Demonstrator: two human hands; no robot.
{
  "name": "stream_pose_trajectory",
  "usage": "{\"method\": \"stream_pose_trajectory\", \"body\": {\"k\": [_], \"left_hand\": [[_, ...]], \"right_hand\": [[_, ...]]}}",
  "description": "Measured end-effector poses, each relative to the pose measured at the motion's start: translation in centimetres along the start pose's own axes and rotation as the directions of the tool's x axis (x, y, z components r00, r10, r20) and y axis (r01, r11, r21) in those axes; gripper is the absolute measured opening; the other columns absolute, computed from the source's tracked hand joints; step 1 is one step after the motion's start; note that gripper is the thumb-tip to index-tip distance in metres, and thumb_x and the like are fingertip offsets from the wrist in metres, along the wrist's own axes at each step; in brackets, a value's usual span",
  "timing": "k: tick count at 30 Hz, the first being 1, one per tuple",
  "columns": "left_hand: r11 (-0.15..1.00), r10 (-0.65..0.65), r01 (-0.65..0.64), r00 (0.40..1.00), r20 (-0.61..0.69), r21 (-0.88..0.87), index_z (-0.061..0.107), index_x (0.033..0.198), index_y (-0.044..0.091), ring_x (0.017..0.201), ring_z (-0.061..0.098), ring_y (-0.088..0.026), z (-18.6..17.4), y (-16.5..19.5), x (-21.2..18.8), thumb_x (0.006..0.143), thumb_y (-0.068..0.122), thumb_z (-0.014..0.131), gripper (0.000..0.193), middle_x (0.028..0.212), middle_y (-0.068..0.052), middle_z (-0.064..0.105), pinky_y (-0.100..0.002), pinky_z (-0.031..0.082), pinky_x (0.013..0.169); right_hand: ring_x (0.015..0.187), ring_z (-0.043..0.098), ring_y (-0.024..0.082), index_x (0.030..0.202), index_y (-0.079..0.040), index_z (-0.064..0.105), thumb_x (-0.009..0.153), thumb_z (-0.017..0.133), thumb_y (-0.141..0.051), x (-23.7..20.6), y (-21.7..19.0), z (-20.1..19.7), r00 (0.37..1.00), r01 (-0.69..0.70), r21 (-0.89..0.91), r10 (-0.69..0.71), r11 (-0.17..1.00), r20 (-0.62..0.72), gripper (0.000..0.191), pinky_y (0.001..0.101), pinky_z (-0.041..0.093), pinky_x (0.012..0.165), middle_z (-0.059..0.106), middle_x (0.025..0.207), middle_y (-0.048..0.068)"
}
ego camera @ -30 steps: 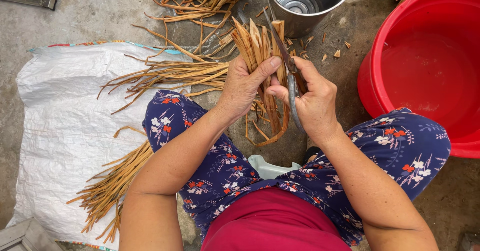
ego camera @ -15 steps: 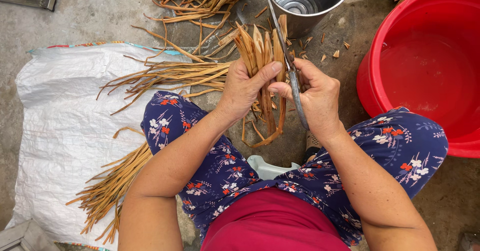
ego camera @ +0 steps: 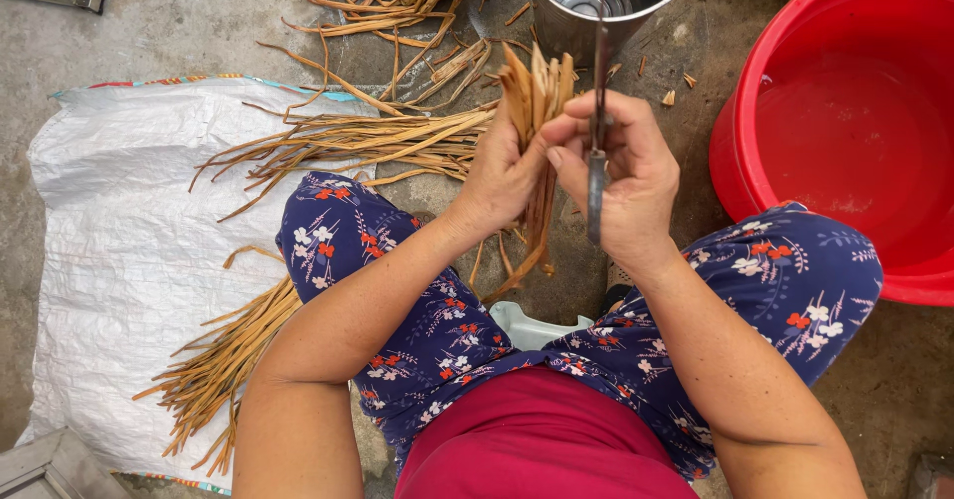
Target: The person sits on a small stool and uses shears to trim the ends of a bundle of dried sticks. They repeatedly pick up sticks, align them, and cut the ends to a uniform length, placing the trimmed pieces on a white sack on the floor.
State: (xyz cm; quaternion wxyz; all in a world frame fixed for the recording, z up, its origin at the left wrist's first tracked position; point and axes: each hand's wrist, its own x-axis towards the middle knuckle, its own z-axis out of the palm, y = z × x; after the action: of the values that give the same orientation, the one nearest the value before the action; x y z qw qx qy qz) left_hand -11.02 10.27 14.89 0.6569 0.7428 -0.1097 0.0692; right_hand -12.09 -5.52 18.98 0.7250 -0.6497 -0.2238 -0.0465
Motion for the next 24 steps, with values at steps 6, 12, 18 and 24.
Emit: {"method": "stream_pose_trajectory", "body": {"k": [6,12,18,24], "left_hand": [[0.955,0.063,-0.078,0.996,0.061,0.288,0.02,0.16,0.006,0.133,0.062,-0.037,1.1,2.2,-1.5,0.107,0.011,0.059,0.066,0.145,-0.024,0.056,-0.041,0.053,0.109],[0.987,-0.089,0.07,0.987,0.134,0.144,0.021,0.159,0.008,0.13,0.066,-0.032,0.5,2.9,-1.1,0.093,0.017,0.071,0.084,0.141,-0.019,0.059,-0.04,0.053,0.107],[0.896,-0.14,0.212,0.969,0.205,-0.389,0.035,0.159,0.006,0.114,0.058,-0.014,-0.9,2.0,-0.5,0.104,0.026,0.071,0.069,0.137,-0.008,0.059,-0.03,0.051,0.098],[0.82,-0.252,0.324,0.944,0.211,-0.471,0.065,0.126,0.002,0.079,0.058,-0.007,-1.6,1.8,-0.1,0.102,0.026,0.074,0.036,0.098,-0.002,0.065,-0.022,0.05,0.071]], "right_hand": [[0.105,0.059,0.007,0.135,-0.005,0.053,0.094,0.08,0.011,0.8,-0.1,0.2,0.997,-0.039,-0.008,0.039,0.999,-0.063,0.051,0.0222,0.054,0.094,0.059,0.114,0.002],[0.106,0.063,0.008,0.133,-0.006,0.055,0.099,0.073,0.011,1.2,-0.1,-0.6,0.991,-0.112,0.038,0.115,0.993,-0.069,0.042,0.0234,0.055,0.095,0.062,0.114,0.002],[0.075,0.059,0.009,0.13,-0.004,0.057,0.094,0.067,0.01,2.3,-0.2,-2.0,0.952,-0.279,0.333,0.306,0.901,-0.031,0.04,0.0218,0.049,0.066,0.073,0.102,0.012],[0.073,0.06,0.01,0.129,-0.004,0.057,0.094,0.063,0.009,2.3,-0.6,-2.8,0.956,-0.276,0.393,0.294,0.877,0.015,0.039,0.023,0.051,0.066,0.074,0.101,0.014]]}}
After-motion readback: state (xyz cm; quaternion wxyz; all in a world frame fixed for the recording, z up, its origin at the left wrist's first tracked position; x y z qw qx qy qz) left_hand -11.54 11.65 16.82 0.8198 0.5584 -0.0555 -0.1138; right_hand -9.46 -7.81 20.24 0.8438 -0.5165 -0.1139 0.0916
